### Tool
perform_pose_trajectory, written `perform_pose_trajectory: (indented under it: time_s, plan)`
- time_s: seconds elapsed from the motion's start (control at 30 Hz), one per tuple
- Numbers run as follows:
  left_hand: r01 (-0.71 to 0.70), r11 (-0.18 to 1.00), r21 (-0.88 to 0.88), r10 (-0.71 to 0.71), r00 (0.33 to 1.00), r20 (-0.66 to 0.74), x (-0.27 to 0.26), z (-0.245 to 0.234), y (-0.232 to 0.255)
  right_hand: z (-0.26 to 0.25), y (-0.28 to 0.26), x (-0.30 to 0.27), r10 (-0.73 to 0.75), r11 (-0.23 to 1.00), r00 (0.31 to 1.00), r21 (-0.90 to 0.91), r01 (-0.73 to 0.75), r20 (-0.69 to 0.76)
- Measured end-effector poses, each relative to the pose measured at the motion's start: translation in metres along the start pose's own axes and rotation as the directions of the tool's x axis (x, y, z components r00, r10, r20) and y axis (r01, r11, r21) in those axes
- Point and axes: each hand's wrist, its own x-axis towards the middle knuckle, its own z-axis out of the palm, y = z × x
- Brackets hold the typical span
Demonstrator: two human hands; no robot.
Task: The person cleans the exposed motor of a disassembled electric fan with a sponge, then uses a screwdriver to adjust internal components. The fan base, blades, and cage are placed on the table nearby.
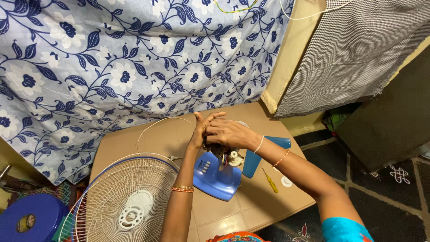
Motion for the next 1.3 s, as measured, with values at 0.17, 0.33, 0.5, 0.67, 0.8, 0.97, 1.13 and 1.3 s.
perform_pose_trajectory:
  time_s: [0.17, 0.33, 0.5, 0.67, 0.8, 0.97, 1.13, 1.3]
  plan:
    - [-0.007, 1.0, -0.019, 0.007, 1.0, -0.004, 0.001, 0.013, 0.007, 0.002, 0.01, -0.035, 0.23, 0.919, 0.889, 0.389, -0.064, -0.397]
    - [-0.019, 0.991, 0.134, 0.025, 0.999, -0.046, 0.004, 0.021, 0.011, 0.033, -0.008, -0.047, 0.73, 0.588, 0.565, 0.775, -0.233, -0.384]
    - [-0.038, 0.962, 0.27, 0.066, 0.993, -0.096, -0.002, 0.021, 0.016, 0.025, -0.008, -0.041, 0.626, 0.716, 0.637, 0.653, -0.244, -0.449]
    - [0.001, 0.977, 0.215, 0.022, 0.994, -0.105, -0.005, 0.016, 0.016, 0.013, 0.001, -0.038, 0.422, 0.862, 0.783, 0.47, -0.19, -0.458]
    - [0.033, 0.991, 0.13, -0.015, 0.991, -0.134, -0.002, 0.018, 0.015, 0.038, 0.012, -0.052, 0.522, 0.814, 0.72, 0.519, -0.26, -0.458]
    - [0.032, 0.983, 0.18, -0.008, 0.992, -0.129, -0.003, 0.024, 0.017, 0.084, -0.003, -0.078, 0.846, 0.361, 0.53, 0.802, -0.477, -0.066]
    - [0.024, 0.987, 0.161, -0.003, 0.992, -0.126, 0.0, 0.024, 0.02, 0.066, -0.013, -0.081, 0.987, 0.017, 0.161, 0.959, -0.282, 0.029]
    - [0.045, 0.986, 0.162, -0.026, 0.993, -0.118, -0.004, 0.024, 0.02, 0.011, -0.043, -0.056, 0.702, 0.673, 0.532, 0.686, -0.277, -0.474]
